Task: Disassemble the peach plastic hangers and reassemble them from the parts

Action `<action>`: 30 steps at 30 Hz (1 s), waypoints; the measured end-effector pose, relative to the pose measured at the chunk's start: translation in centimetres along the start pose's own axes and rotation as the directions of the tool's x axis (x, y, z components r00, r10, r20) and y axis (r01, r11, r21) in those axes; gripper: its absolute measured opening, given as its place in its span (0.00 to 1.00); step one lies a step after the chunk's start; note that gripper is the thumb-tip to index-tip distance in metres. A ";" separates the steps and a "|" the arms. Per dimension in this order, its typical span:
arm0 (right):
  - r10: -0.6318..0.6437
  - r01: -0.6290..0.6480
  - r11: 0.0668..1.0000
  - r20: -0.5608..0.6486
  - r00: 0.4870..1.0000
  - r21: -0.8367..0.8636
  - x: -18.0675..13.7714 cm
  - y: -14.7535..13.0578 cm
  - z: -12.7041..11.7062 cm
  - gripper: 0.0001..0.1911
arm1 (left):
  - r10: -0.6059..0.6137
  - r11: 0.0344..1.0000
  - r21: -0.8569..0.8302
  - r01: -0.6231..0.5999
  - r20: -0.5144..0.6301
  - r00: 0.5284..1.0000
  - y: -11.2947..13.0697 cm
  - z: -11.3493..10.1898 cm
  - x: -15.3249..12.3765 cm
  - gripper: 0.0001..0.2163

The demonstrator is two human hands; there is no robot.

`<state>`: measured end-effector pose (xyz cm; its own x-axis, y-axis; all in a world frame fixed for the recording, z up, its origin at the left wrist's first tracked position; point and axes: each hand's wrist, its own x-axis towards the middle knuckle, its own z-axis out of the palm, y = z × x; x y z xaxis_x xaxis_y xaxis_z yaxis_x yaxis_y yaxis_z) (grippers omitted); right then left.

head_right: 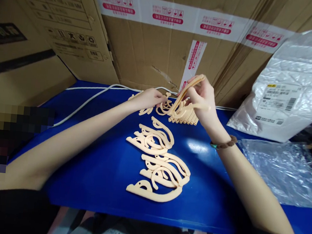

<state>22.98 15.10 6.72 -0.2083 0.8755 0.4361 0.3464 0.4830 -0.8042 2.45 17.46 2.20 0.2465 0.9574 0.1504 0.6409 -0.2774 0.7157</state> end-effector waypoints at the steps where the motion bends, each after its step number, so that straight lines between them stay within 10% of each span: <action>1: -0.012 0.012 1.000 -0.015 1.000 0.006 -0.1 -0.1 0.0 0.14 | -0.007 1.000 0.021 0.009 -0.058 0.998 0.2 0.2 0.1 0.14; 4: -0.076 0.072 0.997 -0.125 0.989 -0.031 -0.5 -0.7 -0.3 0.11 | -0.057 0.993 -0.110 0.043 -0.130 0.990 1.0 -0.1 -0.1 0.18; 7: -0.178 0.149 0.979 -0.220 0.959 -0.142 -0.7 -1.3 -0.8 0.09 | -0.085 0.816 -0.551 0.175 0.186 0.979 2.0 -1.3 -1.5 0.29; 11: -0.279 0.215 0.889 -0.108 0.954 -0.403 -0.8 -1.8 -1.0 0.08 | -0.035 0.562 -0.802 0.202 0.221 0.975 3.3 -2.3 -3.2 0.12; 17: -0.251 0.293 0.351 0.212 0.945 -0.889 -2.0 -2.4 0.5 0.14 | -0.157 0.647 -0.744 0.169 0.087 0.984 5.6 -0.9 -4.1 0.12; 21: -0.177 0.333 0.222 0.298 0.938 -0.917 -2.6 -2.4 1.5 0.18 | -0.151 0.646 -0.743 0.175 0.100 0.983 6.5 0.2 -4.3 0.12; 24: -0.111 0.291 0.328 0.270 0.957 -0.899 -2.6 -1.9 2.1 0.16 | -0.107 0.755 -0.649 0.092 0.015 0.994 6.1 1.1 -4.7 0.11; 30: 0.098 -0.001 0.899 0.198 0.975 -0.438 -0.8 0.2 0.8 0.17 | 0.200 0.979 0.081 -0.190 -0.153 0.968 5.2 1.1 -5.9 0.11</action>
<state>22.51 14.50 5.86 -0.3508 0.8977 0.2666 0.7119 0.4406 -0.5469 5.13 10.27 4.26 0.2557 0.8833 0.3929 0.6392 -0.4594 0.6167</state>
